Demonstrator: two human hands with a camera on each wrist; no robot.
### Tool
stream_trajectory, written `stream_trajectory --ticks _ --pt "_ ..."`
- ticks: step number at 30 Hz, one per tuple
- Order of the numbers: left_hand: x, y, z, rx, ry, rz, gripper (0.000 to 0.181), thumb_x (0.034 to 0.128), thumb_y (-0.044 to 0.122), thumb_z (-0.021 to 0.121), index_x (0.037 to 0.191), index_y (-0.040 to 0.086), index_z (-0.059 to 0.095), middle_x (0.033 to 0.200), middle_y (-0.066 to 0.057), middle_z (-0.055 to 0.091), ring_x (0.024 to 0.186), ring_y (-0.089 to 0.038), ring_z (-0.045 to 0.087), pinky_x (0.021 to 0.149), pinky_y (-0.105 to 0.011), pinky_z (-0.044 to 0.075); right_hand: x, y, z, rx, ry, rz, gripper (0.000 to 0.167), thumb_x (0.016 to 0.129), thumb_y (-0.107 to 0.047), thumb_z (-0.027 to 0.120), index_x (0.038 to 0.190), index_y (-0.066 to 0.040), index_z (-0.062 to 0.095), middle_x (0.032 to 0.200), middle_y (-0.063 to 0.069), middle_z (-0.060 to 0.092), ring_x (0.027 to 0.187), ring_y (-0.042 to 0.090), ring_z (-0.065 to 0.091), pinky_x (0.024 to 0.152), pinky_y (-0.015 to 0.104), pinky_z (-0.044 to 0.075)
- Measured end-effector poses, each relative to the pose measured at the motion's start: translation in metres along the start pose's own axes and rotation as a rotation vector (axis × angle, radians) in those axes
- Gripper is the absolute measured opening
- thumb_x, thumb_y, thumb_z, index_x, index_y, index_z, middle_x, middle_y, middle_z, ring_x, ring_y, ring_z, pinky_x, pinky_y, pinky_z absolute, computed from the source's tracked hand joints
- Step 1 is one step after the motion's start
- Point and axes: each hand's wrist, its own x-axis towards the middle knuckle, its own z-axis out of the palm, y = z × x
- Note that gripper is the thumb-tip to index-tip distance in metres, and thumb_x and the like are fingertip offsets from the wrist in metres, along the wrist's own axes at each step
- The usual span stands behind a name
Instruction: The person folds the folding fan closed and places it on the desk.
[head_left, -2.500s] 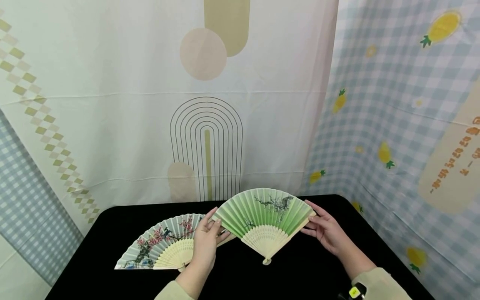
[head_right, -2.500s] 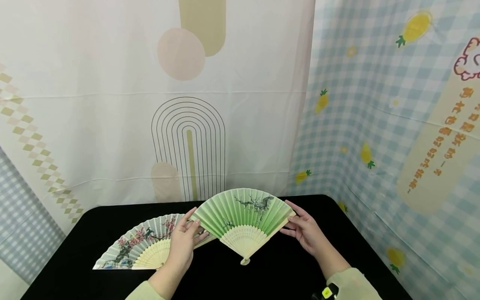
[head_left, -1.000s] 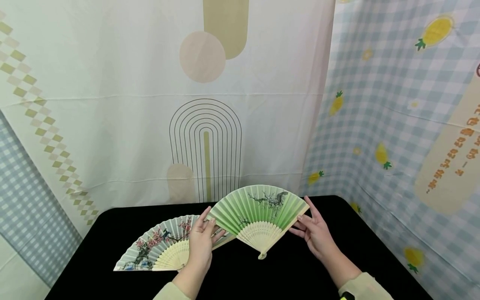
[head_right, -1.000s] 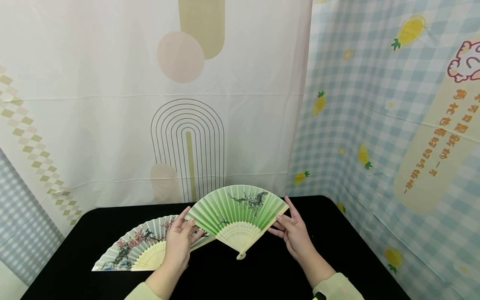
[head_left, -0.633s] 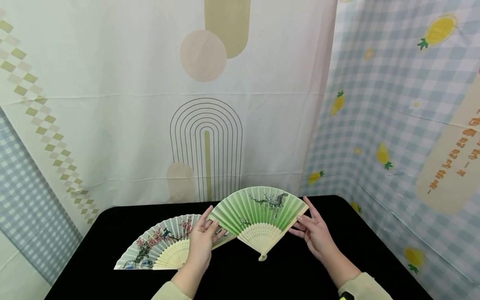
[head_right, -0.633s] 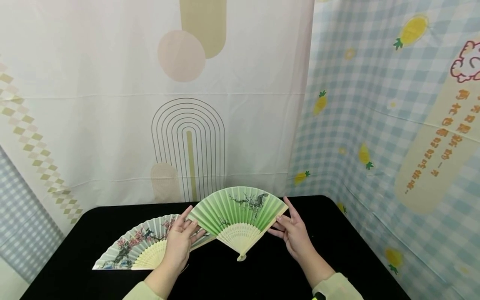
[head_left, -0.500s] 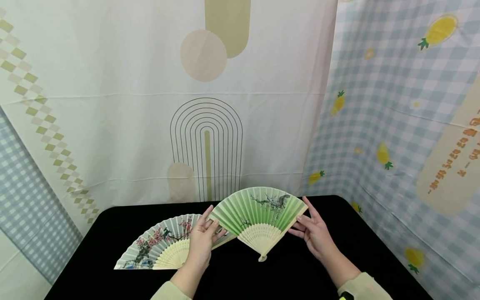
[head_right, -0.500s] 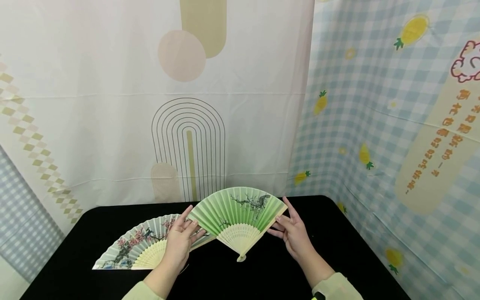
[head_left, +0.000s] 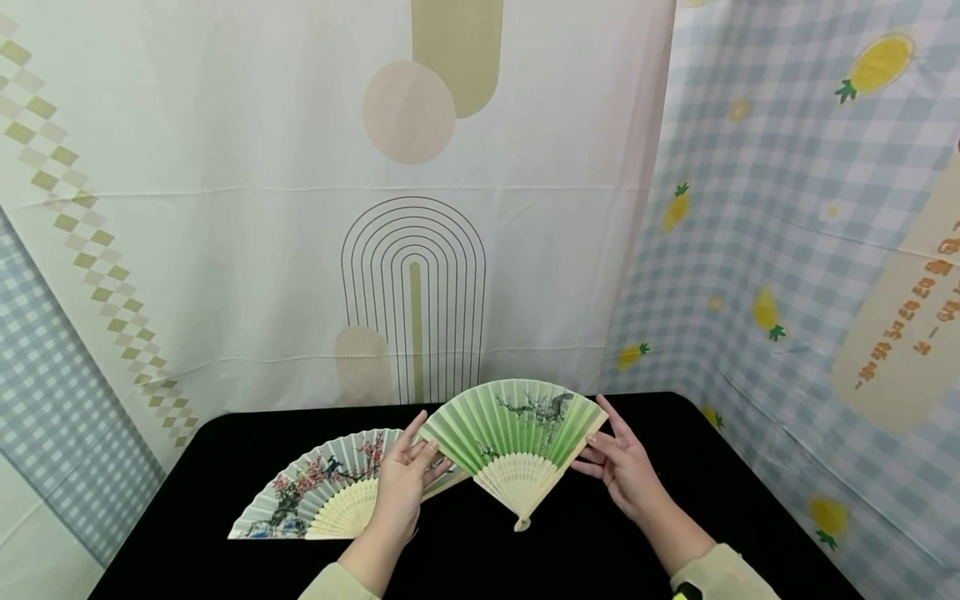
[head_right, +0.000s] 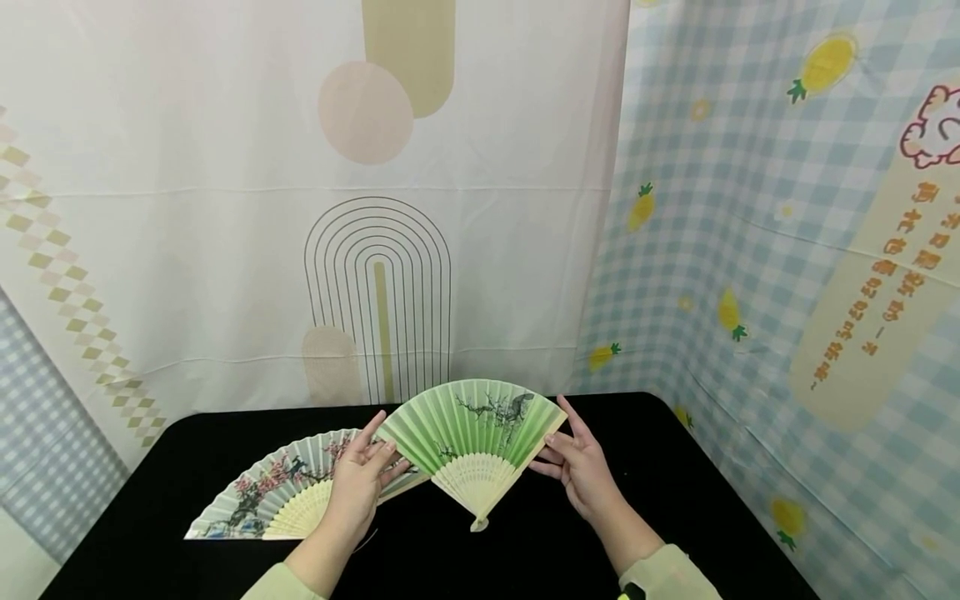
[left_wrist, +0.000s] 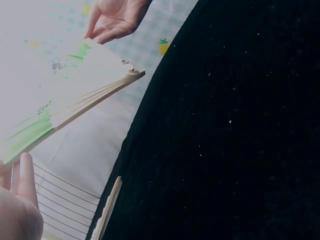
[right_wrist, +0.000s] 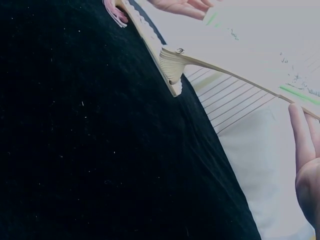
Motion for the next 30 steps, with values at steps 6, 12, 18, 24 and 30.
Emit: stream_trajectory --ticks 6,12,18,24,30 --pt "-0.001 0.000 -0.001 0.006 -0.010 0.017 0.059 0.0998 0.009 0.060 0.154 0.015 0.037 0.129 -0.024 0.061 0.110 -0.025 0.066 0.089 -0.037 0.057 0.002 0.002 0.001 -0.008 0.000 0.009 0.079 0.102 -0.001 0.049 0.161 -0.028 0.004 0.118 0.003 0.071 0.099 0.024 0.071 0.083 0.044 0.059" --pt "-0.001 -0.002 0.000 0.038 -0.025 0.068 0.059 0.0989 0.008 0.061 0.153 0.009 0.038 0.127 -0.026 0.061 0.106 -0.023 0.068 0.086 -0.037 0.058 0.003 0.004 0.003 -0.018 0.008 0.027 0.078 0.102 0.001 0.049 0.161 -0.030 0.008 0.118 0.004 0.071 0.100 0.025 0.071 0.084 0.047 0.058" --pt "-0.002 0.000 0.000 0.043 -0.014 0.049 0.058 0.0988 0.006 0.061 0.152 0.011 0.040 0.125 -0.025 0.063 0.103 -0.022 0.069 0.085 -0.037 0.058 0.003 0.004 0.008 -0.031 0.033 0.035 0.078 0.101 0.002 0.049 0.161 -0.031 0.010 0.117 0.005 0.071 0.099 0.025 0.071 0.084 0.047 0.058" --pt "-0.003 0.002 0.001 0.031 0.004 0.022 0.056 0.0989 0.005 0.060 0.152 0.013 0.042 0.123 -0.024 0.064 0.102 -0.021 0.068 0.087 -0.037 0.058 0.003 0.005 0.011 -0.033 0.073 0.051 0.077 0.102 0.001 0.049 0.161 -0.032 0.011 0.115 0.004 0.072 0.098 0.025 0.071 0.083 0.047 0.058" --pt "-0.003 0.000 0.001 0.024 0.010 0.042 0.057 0.0981 0.004 0.061 0.151 0.011 0.042 0.115 -0.021 0.067 0.096 -0.018 0.069 0.085 -0.037 0.058 0.003 0.005 0.014 -0.030 0.106 0.045 0.072 0.103 -0.006 0.052 0.160 -0.032 0.015 0.111 0.002 0.073 0.093 0.023 0.072 0.083 0.046 0.059"
